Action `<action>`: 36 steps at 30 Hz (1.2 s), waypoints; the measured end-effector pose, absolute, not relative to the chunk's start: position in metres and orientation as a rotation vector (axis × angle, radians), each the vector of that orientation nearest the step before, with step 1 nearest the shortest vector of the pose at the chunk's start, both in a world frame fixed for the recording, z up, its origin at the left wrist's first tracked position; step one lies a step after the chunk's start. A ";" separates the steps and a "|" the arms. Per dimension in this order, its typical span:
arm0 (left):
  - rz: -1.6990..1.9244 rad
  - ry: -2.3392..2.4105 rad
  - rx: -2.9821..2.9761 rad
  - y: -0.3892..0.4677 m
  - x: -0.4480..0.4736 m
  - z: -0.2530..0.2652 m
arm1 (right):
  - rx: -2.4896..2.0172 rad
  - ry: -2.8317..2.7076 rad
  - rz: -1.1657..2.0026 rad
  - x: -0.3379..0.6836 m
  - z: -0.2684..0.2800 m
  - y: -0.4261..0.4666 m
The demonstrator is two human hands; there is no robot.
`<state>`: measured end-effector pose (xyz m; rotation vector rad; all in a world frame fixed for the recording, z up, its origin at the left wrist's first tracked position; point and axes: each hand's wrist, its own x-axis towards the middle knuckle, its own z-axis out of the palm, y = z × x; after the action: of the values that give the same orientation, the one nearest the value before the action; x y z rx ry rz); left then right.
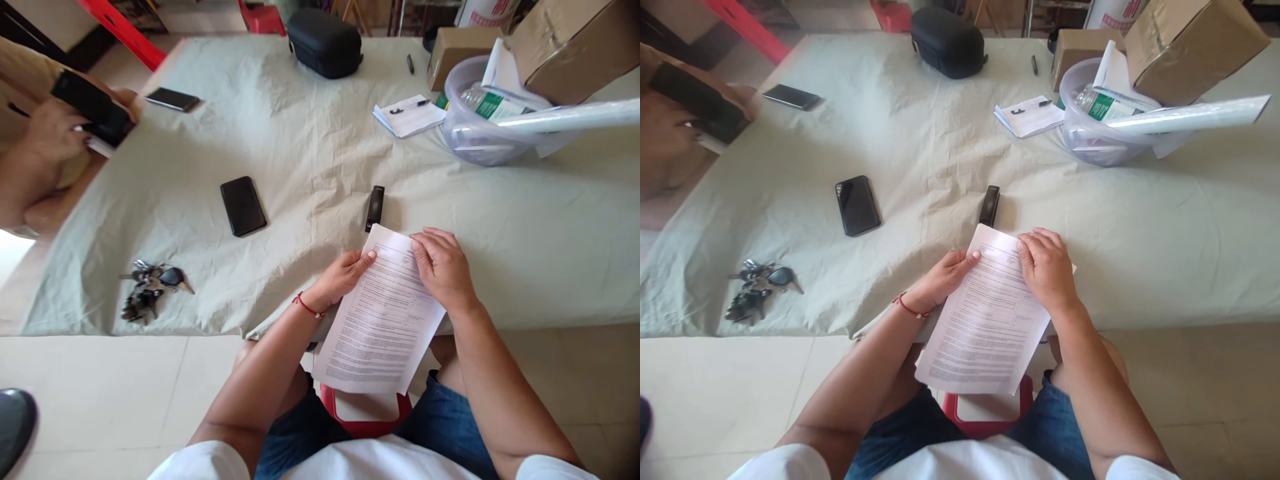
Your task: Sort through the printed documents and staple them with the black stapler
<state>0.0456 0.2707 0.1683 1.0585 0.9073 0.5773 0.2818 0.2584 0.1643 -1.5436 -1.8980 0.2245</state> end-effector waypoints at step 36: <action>0.635 1.458 1.181 0.302 0.055 0.143 | -1.871 -2.532 0.673 0.264 0.174 0.358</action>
<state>0.0551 0.3016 0.1435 1.1810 1.4575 0.6351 0.2636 0.3581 0.1737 -1.8715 -2.5317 0.6732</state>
